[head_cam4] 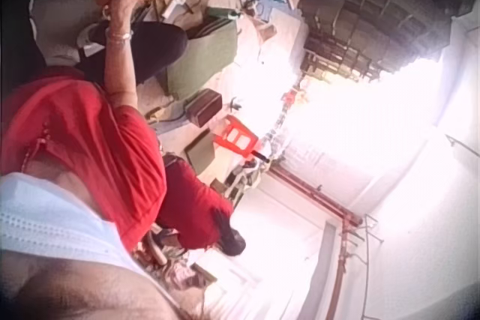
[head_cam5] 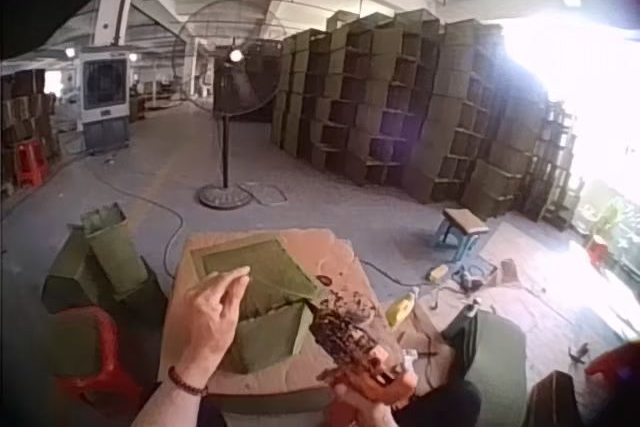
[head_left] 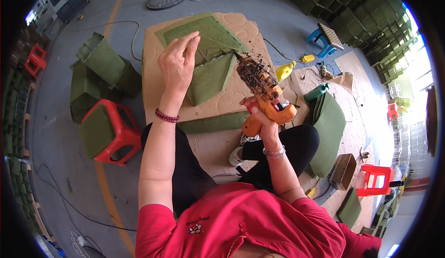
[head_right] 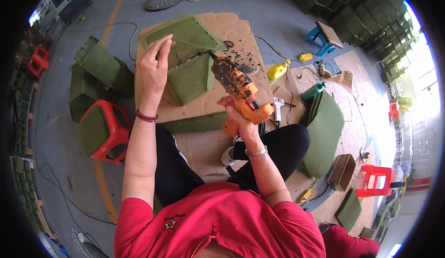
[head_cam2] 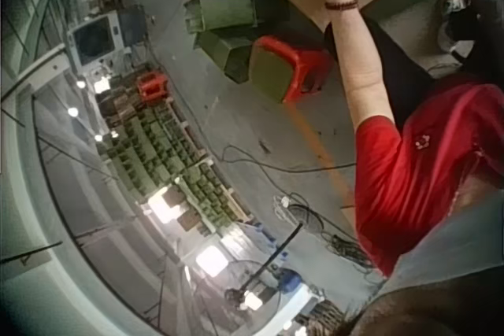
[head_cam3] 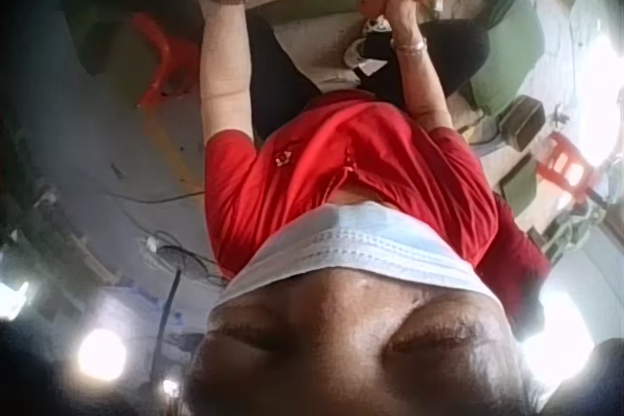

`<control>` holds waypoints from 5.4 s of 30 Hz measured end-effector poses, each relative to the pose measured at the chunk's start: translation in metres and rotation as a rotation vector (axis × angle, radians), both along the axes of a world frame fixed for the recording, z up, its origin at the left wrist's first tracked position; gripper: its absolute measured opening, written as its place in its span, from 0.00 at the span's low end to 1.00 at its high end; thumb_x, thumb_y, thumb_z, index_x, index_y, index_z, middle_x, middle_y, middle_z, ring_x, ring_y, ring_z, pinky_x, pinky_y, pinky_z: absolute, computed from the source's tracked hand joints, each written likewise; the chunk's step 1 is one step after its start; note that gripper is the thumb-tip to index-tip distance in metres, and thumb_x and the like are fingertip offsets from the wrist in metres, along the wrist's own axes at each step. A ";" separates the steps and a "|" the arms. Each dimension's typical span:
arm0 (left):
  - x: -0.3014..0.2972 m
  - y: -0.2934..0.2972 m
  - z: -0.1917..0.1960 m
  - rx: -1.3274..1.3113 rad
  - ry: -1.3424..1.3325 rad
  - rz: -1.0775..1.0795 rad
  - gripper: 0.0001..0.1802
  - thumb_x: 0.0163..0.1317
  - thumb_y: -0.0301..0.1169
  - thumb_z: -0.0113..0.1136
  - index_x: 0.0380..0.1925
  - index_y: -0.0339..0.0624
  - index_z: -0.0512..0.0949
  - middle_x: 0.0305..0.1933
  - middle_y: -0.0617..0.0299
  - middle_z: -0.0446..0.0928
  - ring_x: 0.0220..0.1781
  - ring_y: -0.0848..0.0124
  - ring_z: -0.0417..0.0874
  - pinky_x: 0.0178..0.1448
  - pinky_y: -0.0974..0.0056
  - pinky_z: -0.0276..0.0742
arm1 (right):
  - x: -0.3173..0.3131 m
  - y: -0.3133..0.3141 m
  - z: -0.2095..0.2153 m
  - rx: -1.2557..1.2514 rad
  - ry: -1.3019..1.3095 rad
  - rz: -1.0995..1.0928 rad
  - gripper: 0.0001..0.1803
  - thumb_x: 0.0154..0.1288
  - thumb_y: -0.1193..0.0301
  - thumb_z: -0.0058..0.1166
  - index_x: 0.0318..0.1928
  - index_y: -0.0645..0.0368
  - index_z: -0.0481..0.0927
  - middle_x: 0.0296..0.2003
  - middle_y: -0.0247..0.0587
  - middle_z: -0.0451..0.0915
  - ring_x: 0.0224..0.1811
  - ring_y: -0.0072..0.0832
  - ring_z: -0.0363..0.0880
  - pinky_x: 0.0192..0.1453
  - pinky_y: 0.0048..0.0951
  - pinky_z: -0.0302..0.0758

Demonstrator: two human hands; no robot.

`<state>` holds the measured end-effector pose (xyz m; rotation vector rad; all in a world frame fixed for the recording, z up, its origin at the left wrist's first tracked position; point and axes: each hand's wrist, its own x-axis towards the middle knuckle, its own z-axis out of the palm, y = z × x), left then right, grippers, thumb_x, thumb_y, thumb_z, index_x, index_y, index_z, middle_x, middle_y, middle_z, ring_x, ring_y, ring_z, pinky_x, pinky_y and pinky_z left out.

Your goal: Using a hot glue gun to attach a fabric panel to a foam box structure.

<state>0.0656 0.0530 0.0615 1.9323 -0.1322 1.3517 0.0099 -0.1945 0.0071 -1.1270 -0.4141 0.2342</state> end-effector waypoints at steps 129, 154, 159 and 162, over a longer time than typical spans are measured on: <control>-0.004 0.007 -0.004 0.055 -0.067 0.088 0.08 0.58 0.34 0.65 0.33 0.42 0.84 0.26 0.58 0.81 0.25 0.64 0.82 0.29 0.65 0.75 | -0.011 0.023 0.003 -0.038 0.007 -0.112 0.11 0.56 0.77 0.50 0.40 0.66 0.71 0.29 0.40 0.69 0.34 0.33 0.71 0.44 0.38 0.70; -0.010 0.011 -0.009 0.028 -0.008 0.011 0.07 0.59 0.31 0.64 0.35 0.39 0.83 0.29 0.57 0.82 0.29 0.64 0.84 0.31 0.66 0.75 | -0.020 0.034 -0.003 0.008 0.048 -0.142 0.11 0.56 0.79 0.51 0.41 0.66 0.71 0.33 0.42 0.71 0.33 0.32 0.70 0.39 0.42 0.73; -0.011 0.013 -0.012 0.005 0.006 -0.016 0.08 0.60 0.31 0.63 0.36 0.39 0.83 0.30 0.57 0.83 0.29 0.67 0.84 0.32 0.67 0.75 | -0.017 0.032 -0.008 0.018 0.033 -0.143 0.11 0.55 0.79 0.50 0.41 0.66 0.70 0.34 0.42 0.71 0.32 0.32 0.70 0.39 0.42 0.72; -0.012 0.013 -0.012 -0.009 0.021 -0.019 0.08 0.60 0.31 0.63 0.36 0.39 0.83 0.30 0.57 0.83 0.29 0.68 0.84 0.32 0.68 0.75 | -0.021 0.038 -0.006 0.054 0.037 -0.120 0.12 0.55 0.79 0.50 0.42 0.66 0.70 0.34 0.42 0.71 0.32 0.32 0.71 0.39 0.42 0.72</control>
